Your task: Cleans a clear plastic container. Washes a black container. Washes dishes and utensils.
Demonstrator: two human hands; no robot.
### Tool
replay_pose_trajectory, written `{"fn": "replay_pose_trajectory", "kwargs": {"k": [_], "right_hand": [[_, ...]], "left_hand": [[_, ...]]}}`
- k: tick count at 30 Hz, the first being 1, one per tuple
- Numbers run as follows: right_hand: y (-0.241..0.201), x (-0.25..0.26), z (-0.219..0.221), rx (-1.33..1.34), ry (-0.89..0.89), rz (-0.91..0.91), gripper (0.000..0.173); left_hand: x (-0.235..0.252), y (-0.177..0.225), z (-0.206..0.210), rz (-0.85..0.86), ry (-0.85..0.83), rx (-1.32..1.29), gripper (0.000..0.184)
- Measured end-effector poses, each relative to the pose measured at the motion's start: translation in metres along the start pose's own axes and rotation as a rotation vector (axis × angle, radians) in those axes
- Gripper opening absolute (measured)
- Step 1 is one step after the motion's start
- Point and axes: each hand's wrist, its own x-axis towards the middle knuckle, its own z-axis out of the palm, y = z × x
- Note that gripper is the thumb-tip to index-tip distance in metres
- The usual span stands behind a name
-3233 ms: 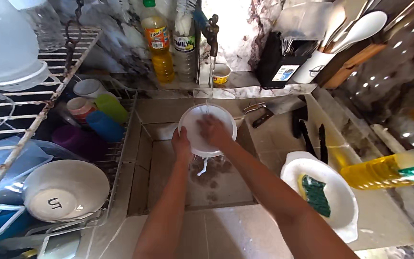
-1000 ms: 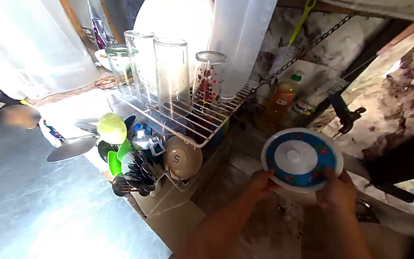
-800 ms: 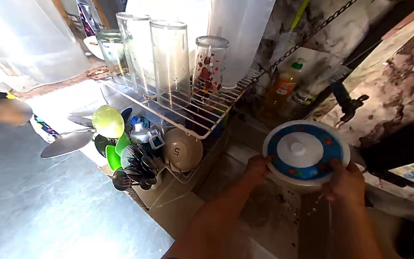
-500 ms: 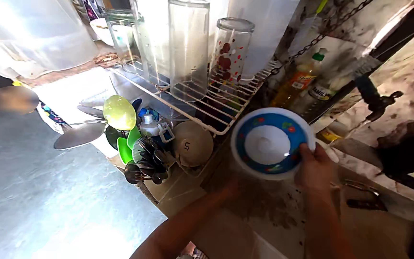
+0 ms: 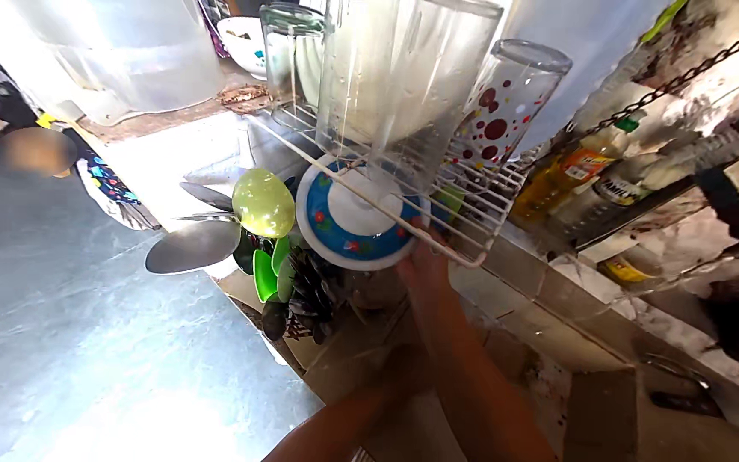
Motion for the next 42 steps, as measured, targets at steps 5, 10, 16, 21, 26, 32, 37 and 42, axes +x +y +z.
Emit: {"fn": "replay_pose_trajectory", "kwargs": {"k": [5,10,16,21,26,32,37,42], "right_hand": [[0.011,0.01,0.046,-0.17,-0.076,-0.112,0.031],[0.0,0.015,0.051,-0.864,-0.32,-0.271,0.069],[-0.025,-0.001,-0.047,-0.918,-0.233,-0.482,0.063],[-0.098,0.022,-0.215,-0.386,0.483,-0.219,0.034],[-0.152,0.065,-0.278,-0.227,0.61,-0.274,0.038],[-0.212,0.0,-0.315,-1.005,0.352,-0.228,0.043],[-0.262,-0.105,-0.444,-1.338,0.665,-0.081,0.046],[-0.273,-0.227,-0.519,-1.376,0.853,0.175,0.043]], "left_hand": [[-0.009,-0.005,0.004,0.04,0.109,-0.118,0.042],[-0.006,0.001,-0.002,0.027,0.041,-0.025,0.046],[-0.001,0.008,0.003,-0.044,0.074,0.051,0.04],[0.046,0.024,0.018,-0.026,0.13,-0.195,0.04],[0.117,0.125,0.034,0.183,0.162,-0.382,0.044],[0.223,0.208,0.039,0.271,0.311,-0.632,0.049],[0.224,0.291,-0.035,0.765,0.687,-0.162,0.066],[0.265,0.307,-0.099,0.768,0.645,0.05,0.047]]}}
